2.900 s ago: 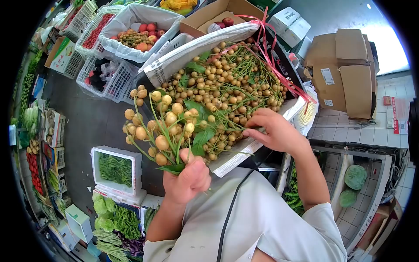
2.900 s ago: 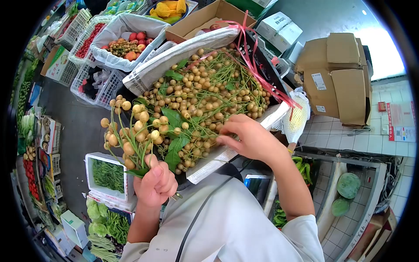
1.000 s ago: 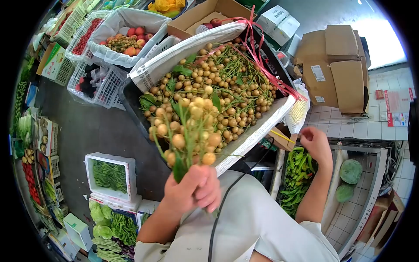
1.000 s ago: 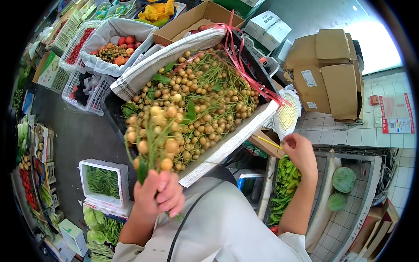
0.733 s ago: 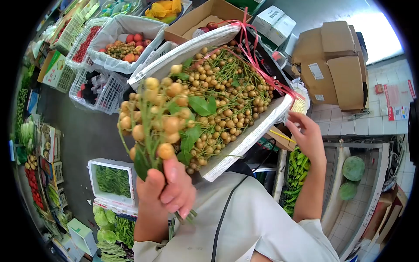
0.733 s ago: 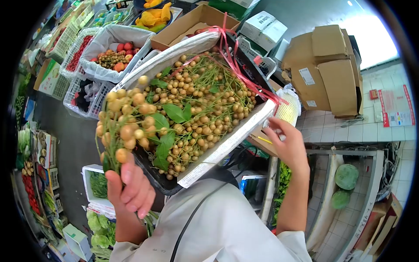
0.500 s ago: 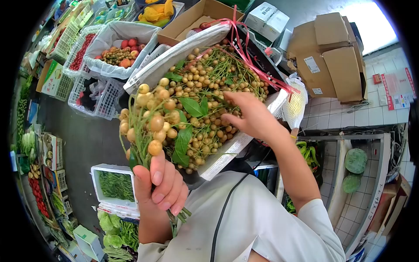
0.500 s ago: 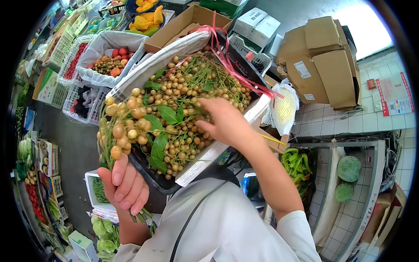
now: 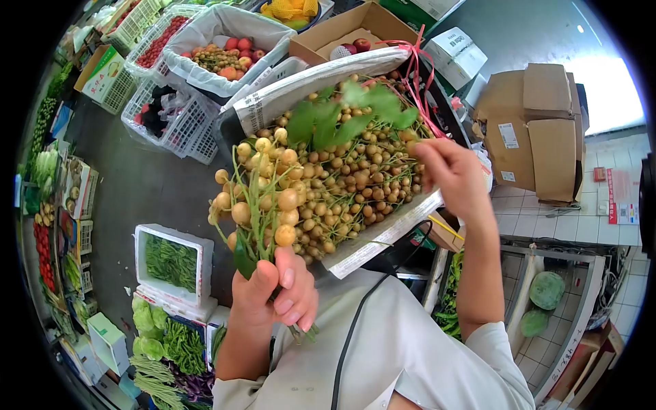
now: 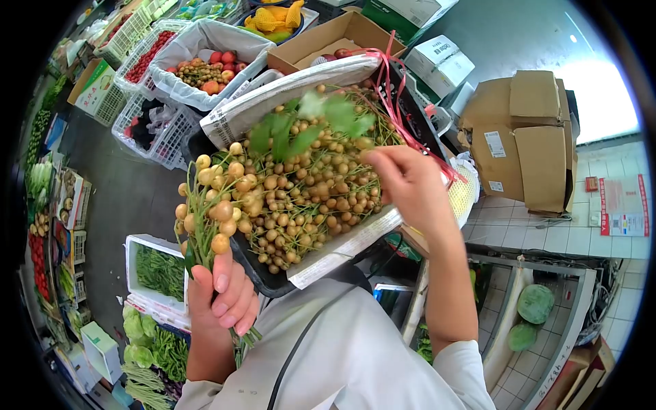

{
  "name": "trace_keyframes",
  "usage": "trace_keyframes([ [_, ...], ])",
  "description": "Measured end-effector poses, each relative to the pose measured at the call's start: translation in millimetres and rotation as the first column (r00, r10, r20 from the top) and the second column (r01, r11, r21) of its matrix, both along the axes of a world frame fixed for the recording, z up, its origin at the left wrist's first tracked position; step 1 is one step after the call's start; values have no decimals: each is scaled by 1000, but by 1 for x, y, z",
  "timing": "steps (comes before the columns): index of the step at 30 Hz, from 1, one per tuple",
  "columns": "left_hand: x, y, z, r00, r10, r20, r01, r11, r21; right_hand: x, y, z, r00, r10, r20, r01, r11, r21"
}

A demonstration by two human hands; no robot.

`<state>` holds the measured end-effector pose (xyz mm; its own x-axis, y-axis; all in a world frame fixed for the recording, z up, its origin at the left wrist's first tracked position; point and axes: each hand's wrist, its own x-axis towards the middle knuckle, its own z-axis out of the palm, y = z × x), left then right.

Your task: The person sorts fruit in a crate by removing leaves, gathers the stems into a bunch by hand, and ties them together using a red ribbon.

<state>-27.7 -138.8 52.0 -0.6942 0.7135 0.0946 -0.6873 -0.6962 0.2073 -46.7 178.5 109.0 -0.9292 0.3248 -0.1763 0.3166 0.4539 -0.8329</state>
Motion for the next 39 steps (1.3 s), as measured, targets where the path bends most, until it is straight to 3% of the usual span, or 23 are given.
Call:
trace_keyframes([
  [2, -3, 7, 4, 998, -19, -65, 16, 998, -58, 5, 18, 13, 994, -69, -81, 60, 992, -108],
  [7, -16, 36, 14, 991, -63, -118, 53, 995, -88, 19, 38, 5, 973, -227, -47, 212, 955, -209],
  [12, -18, 69, -4, 986, -110, -124, 81, 973, -216, 44, 41, -24, 974, -214, 80, 229, 904, -362],
  [14, -14, 82, -7, 991, -107, -84, 66, 920, -385, 54, 38, -30, 972, -228, 53, 229, 879, -419],
  [18, -3, 108, -22, 993, -115, 8, 104, 866, -490, 63, 34, -32, 957, -287, 44, 265, 804, -532],
  [23, 8, 124, -35, 986, -160, 53, 163, 829, -536, 67, -3, -9, 919, -380, -102, 245, 755, -608],
  [26, 10, 125, -36, 987, -145, 66, 159, 854, -496, 71, -30, -2, 941, -320, -111, 182, 755, -630],
  [27, 13, 124, -40, 989, -123, 77, 145, 870, -471, 74, -33, -3, 974, -207, -92, 99, 752, -651],
  [28, 15, 122, -45, 990, -118, 76, 140, 870, -472, 71, -42, 8, 989, -139, 40, 129, 722, -680],
  [30, 17, 118, -53, 986, -100, -135, 1, 806, -592, 76, -54, -8, 992, -98, 85, 128, 837, -533],
  [31, 24, 129, -50, 990, 43, -137, -125, 728, -674, 78, -56, -15, 1000, -13, 3, 14, 948, -317],
  [32, 23, 125, -51, 990, 51, -134, -129, 725, -676, 78, -56, -18, 1000, -5, 6, 7, 948, -319],
  [34, 21, 117, -52, 995, -57, -83, -14, 738, -675, 79, -54, -22, 989, 58, -138, -86, 974, -209],
  [36, 20, 114, -48, 995, -99, -19, 64, 767, -638, 76, -45, -13, 991, 115, -75, -130, 958, -256],
  [38, 18, 114, -41, 994, -110, 25, 103, 797, -595, 69, -44, 1, 997, 10, 72, 16, 936, -352],
  [39, 16, 113, -38, 990, -128, 60, 140, 821, -553, 68, -39, -8, 998, -33, 60, 46, 971, -235],
])
